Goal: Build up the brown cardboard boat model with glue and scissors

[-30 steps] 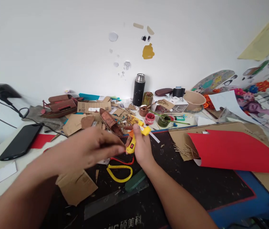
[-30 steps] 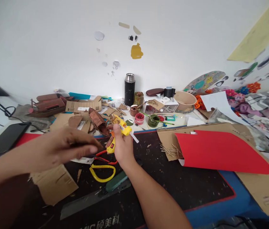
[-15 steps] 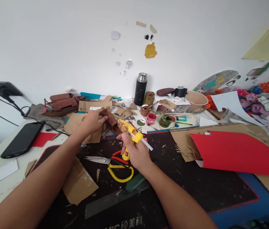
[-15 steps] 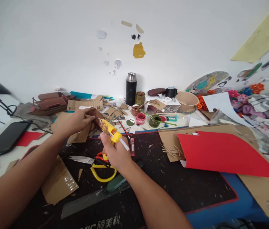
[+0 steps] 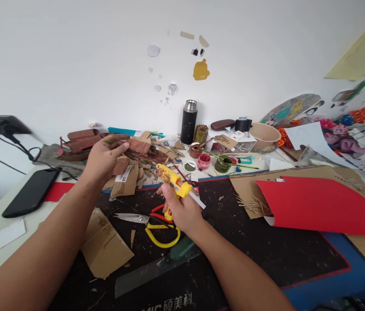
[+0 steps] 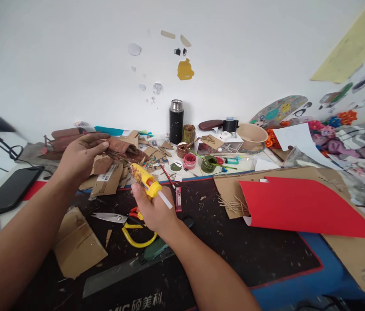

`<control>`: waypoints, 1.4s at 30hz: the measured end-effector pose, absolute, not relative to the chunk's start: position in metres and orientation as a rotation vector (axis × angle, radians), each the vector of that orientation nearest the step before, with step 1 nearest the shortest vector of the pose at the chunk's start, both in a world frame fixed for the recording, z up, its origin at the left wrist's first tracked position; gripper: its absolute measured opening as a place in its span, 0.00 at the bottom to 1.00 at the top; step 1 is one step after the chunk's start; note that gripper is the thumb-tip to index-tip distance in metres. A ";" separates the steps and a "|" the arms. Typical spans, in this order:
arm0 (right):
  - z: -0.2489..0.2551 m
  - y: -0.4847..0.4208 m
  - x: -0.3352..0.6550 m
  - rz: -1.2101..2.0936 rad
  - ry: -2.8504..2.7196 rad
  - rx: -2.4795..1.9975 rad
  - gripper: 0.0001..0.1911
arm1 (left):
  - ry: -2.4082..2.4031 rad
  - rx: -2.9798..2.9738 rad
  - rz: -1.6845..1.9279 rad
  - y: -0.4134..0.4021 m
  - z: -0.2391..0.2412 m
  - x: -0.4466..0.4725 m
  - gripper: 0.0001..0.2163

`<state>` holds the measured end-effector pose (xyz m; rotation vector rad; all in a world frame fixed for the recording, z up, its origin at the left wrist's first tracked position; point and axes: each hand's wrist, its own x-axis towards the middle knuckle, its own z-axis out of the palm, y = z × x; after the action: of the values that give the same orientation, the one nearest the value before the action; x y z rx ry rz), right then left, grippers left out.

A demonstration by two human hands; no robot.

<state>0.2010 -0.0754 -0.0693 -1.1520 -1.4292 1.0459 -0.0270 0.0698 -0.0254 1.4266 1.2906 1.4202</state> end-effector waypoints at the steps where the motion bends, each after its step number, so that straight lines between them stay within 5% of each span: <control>1: -0.069 -0.075 0.201 1.045 -1.421 -1.155 0.30 | 1.284 1.431 1.428 0.067 -0.022 -0.026 0.21; 11: -0.062 -0.075 0.200 1.031 -1.358 -1.167 0.30 | 1.422 1.875 1.492 0.040 0.004 -0.011 0.15; 42: -0.061 -0.076 0.201 1.045 -1.347 -1.183 0.33 | 1.345 1.864 1.551 0.038 0.003 -0.008 0.14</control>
<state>0.2009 -0.0763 -0.0610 -1.1830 -1.3470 1.0451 -0.0083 0.0384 0.0033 1.8643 1.3451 1.5512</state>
